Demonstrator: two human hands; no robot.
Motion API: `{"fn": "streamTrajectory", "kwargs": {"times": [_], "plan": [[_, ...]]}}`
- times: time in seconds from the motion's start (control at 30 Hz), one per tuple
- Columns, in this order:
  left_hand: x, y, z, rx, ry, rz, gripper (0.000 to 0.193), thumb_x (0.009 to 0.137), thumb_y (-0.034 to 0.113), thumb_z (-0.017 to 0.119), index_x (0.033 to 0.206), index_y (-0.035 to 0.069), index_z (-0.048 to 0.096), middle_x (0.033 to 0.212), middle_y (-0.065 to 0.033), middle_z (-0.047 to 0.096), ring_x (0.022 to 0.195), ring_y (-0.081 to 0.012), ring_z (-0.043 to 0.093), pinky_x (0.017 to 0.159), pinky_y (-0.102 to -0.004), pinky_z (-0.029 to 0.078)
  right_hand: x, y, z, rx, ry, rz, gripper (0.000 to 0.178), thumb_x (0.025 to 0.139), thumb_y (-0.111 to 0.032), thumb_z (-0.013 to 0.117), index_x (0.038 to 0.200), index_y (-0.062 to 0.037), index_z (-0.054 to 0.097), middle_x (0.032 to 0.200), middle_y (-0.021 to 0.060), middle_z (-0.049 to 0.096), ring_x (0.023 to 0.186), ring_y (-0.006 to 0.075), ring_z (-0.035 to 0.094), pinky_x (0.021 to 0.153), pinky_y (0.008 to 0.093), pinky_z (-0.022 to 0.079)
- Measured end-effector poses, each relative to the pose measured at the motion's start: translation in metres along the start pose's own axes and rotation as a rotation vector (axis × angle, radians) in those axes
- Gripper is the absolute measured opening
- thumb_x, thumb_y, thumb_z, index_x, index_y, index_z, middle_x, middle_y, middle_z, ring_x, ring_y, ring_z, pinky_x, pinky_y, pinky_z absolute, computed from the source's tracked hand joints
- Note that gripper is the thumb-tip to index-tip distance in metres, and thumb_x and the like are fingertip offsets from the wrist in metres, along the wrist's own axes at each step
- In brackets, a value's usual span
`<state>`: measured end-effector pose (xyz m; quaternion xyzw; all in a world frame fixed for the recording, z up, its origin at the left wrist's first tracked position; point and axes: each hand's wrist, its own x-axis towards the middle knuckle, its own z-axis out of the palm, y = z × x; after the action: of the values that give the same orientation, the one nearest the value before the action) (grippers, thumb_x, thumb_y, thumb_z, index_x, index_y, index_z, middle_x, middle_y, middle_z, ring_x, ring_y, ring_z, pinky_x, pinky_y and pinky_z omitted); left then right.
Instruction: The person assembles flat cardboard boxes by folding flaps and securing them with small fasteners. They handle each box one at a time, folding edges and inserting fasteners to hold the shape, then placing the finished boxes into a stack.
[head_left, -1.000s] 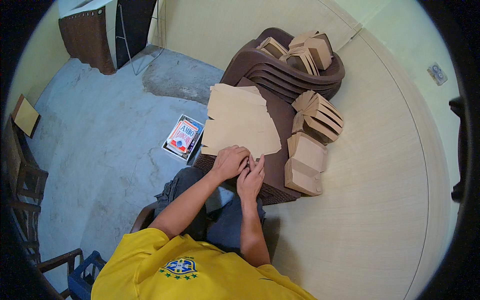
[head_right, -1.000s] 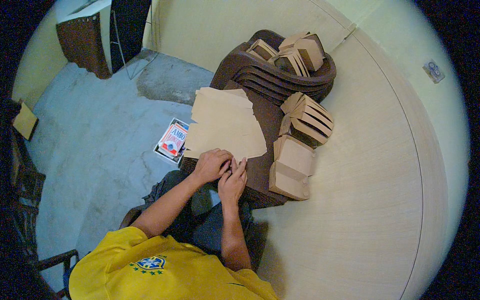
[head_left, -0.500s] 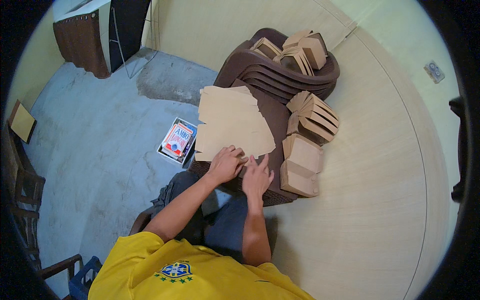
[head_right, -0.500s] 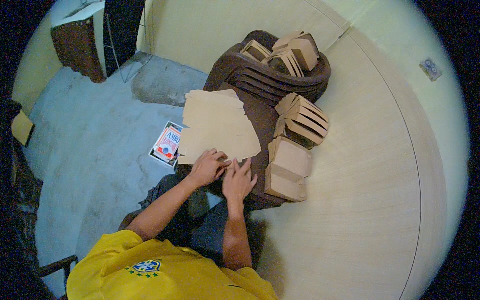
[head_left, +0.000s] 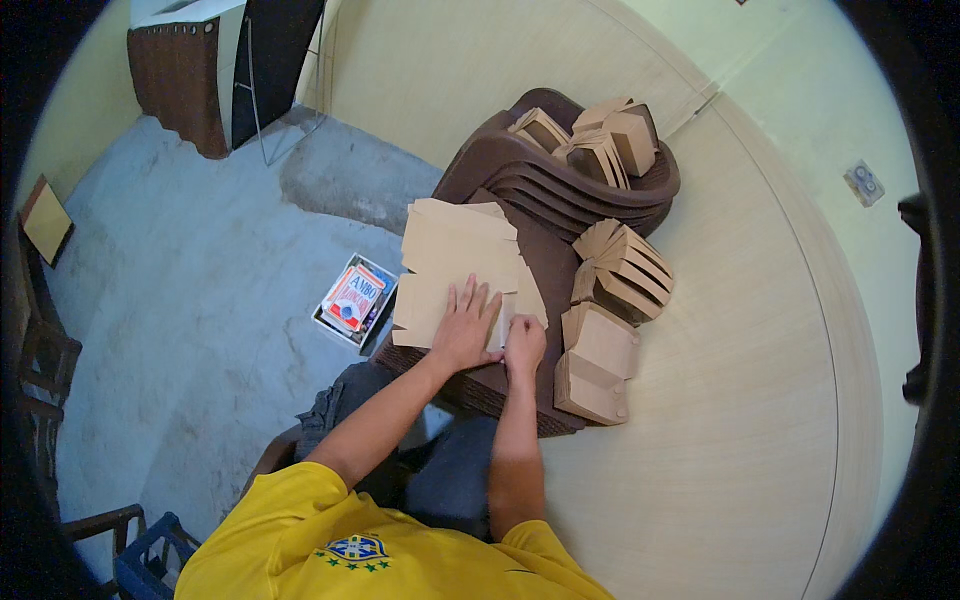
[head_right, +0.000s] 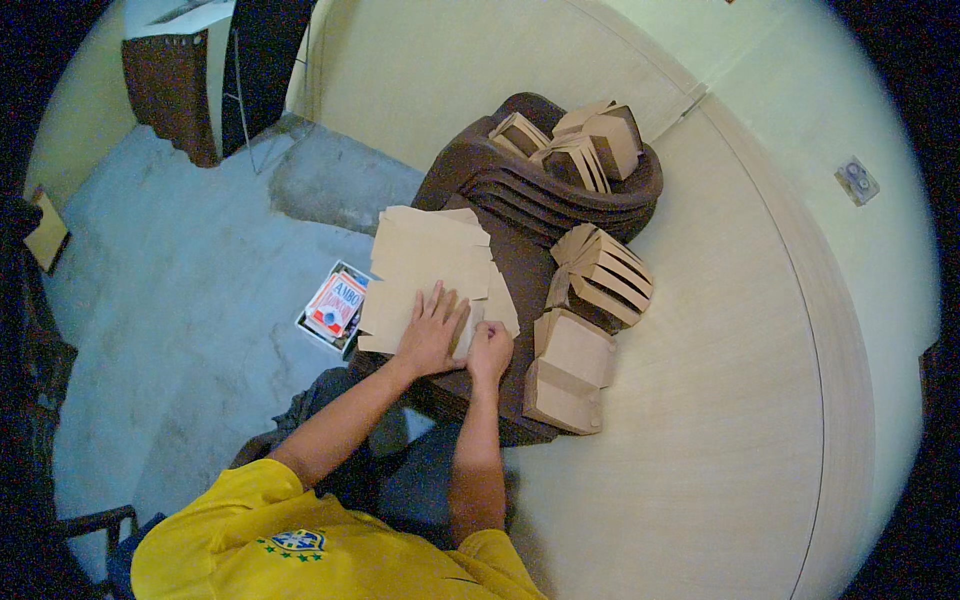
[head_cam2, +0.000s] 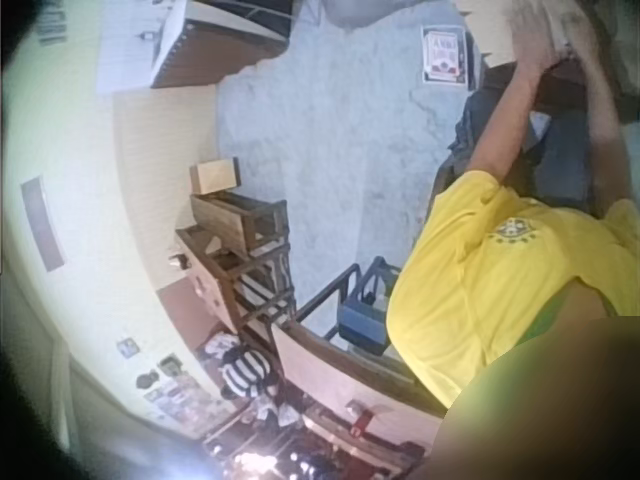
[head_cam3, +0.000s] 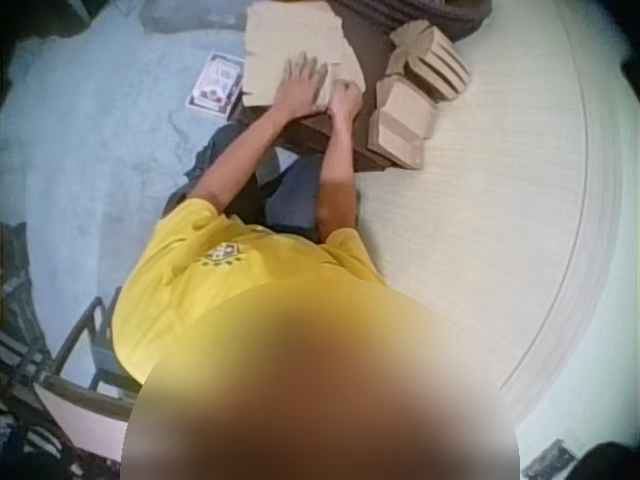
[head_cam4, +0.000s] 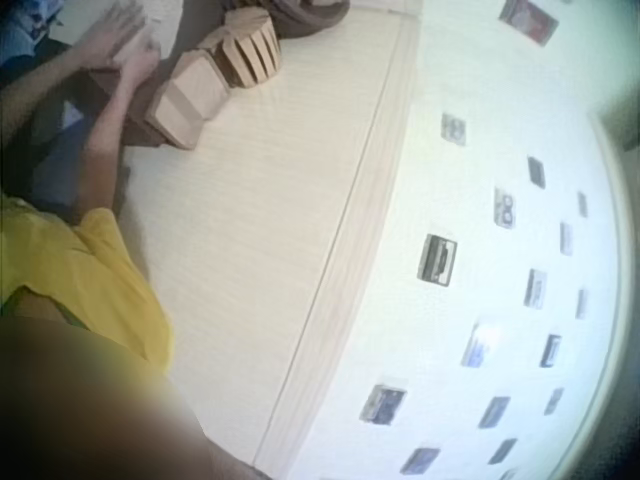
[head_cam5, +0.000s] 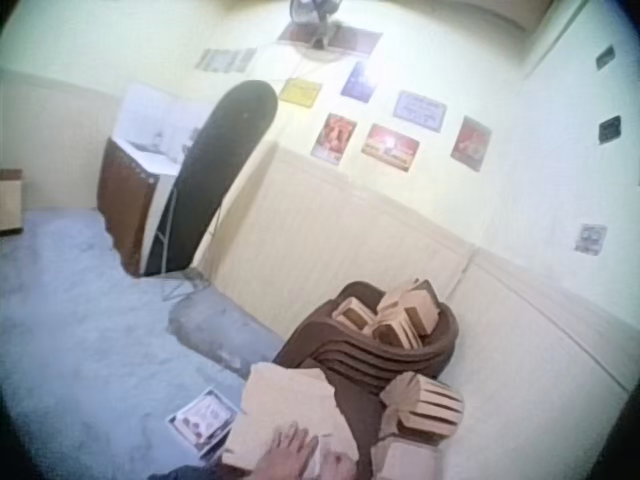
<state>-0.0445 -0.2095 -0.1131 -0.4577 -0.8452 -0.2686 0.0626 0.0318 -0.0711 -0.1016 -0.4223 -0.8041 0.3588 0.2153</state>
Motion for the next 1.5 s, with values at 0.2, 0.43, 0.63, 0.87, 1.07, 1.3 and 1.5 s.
{"fn": "streamTrajectory", "kwargs": {"times": [0.2, 0.43, 0.63, 0.87, 1.07, 1.3, 1.5], "plan": [[0.008, -0.026, 0.01, 0.007, -0.112, 0.076, 0.071, 0.095, 0.046, 0.071, 0.158, 0.017, 0.056, 0.166, -0.0275, 0.045, 0.159, -0.0433, 0.036, 0.132, -0.0588, 0.024, -0.054, 0.0, 0.015, -0.516, -0.122, -0.489, 0.055, 0.107, -0.036, 0.056, 0.151, -0.0021, 0.06, 0.162, 0.0198, 0.054, 0.155, 0.0354, 0.043, 0.128, 0.061, 0.025], [0.001, -0.034, 0.0, -0.052, -0.101, 0.119, 0.048, 0.109, 0.035, 0.055, 0.154, 0.02, 0.062, 0.169, -0.0123, 0.048, 0.159, -0.0326, 0.039, 0.133, -0.0516, 0.026, -0.103, -0.004, -0.022, -0.402, -0.204, -0.356, 0.081, 0.112, -0.057, 0.041, 0.169, -0.002, 0.029, 0.175, 0.0197, 0.034, 0.164, 0.0379, 0.027, 0.131, 0.0655, 0.007], [0.003, -0.04, 0.013, -0.04, -0.108, 0.133, 0.046, 0.111, 0.035, 0.051, 0.152, 0.019, 0.064, 0.168, -0.0124, 0.048, 0.16, -0.0315, 0.038, 0.133, -0.0488, 0.025, -0.073, -0.024, -0.007, -0.651, -0.253, -0.298, 0.084, 0.112, -0.065, 0.029, 0.172, -0.006, 0.025, 0.179, 0.0267, 0.016, 0.168, 0.037, 0.014, 0.132, 0.0648, 0.003], [0.005, -0.039, 0.012, -0.115, 0.004, 0.109, 0.044, 0.103, 0.036, 0.061, 0.143, 0.019, 0.069, 0.162, -0.0144, 0.054, 0.154, -0.0345, 0.043, 0.129, -0.0517, 0.031, -0.007, -0.035, 0.005, -0.521, -0.333, -0.268, 0.084, 0.11, -0.06, 0.044, 0.171, -0.0039, 0.027, 0.174, 0.0274, 0.025, 0.163, 0.04, 0.025, 0.132, 0.0609, 0.013], [0.014, -0.008, -0.013, -0.084, 0.06, -0.1, 0.038, 0.099, 0.038, 0.07, 0.132, 0.02, 0.069, 0.12, -0.0092, 0.064, 0.115, -0.0338, 0.056, 0.093, -0.0497, 0.045, -0.032, 0.007, -0.007, 0.046, -0.061, -0.143, 0.086, 0.097, -0.019, 0.078, 0.166, 0.0017, 0.03, 0.136, 0.0238, 0.065, 0.12, 0.0358, 0.063, 0.108, 0.0484, 0.049], [-0.004, -0.005, -0.011, -0.213, 0.043, -0.084, 0.077, 0.092, 0.032, 0.081, 0.157, 0.009, 0.047, 0.143, -0.017, 0.058, 0.135, -0.0403, 0.051, 0.114, -0.0524, 0.042, -0.002, 0.008, 0.004, 0.022, -0.041, -0.096, 0.073, 0.094, -0.018, 0.07, 0.159, 0.0029, 0.043, 0.135, 0.0246, 0.067, 0.112, 0.0376, 0.069, 0.105, 0.0469, 0.053], [0.0, -0.009, -0.012, -0.261, 0.013, -0.088, 0.097, 0.092, 0.028, 0.082, 0.169, 0.005, 0.027, 0.164, -0.0273, 0.041, 0.157, -0.0451, 0.035, 0.132, -0.0544, 0.027, 0.03, 0.013, 0.021, 0.24, 0.033, 0.087, 0.052, 0.094, -0.015, 0.064, 0.141, 0.0047, 0.06, 0.113, 0.0137, 0.069, 0.094, 0.023, 0.065, 0.085, 0.0387, 0.054]]}}
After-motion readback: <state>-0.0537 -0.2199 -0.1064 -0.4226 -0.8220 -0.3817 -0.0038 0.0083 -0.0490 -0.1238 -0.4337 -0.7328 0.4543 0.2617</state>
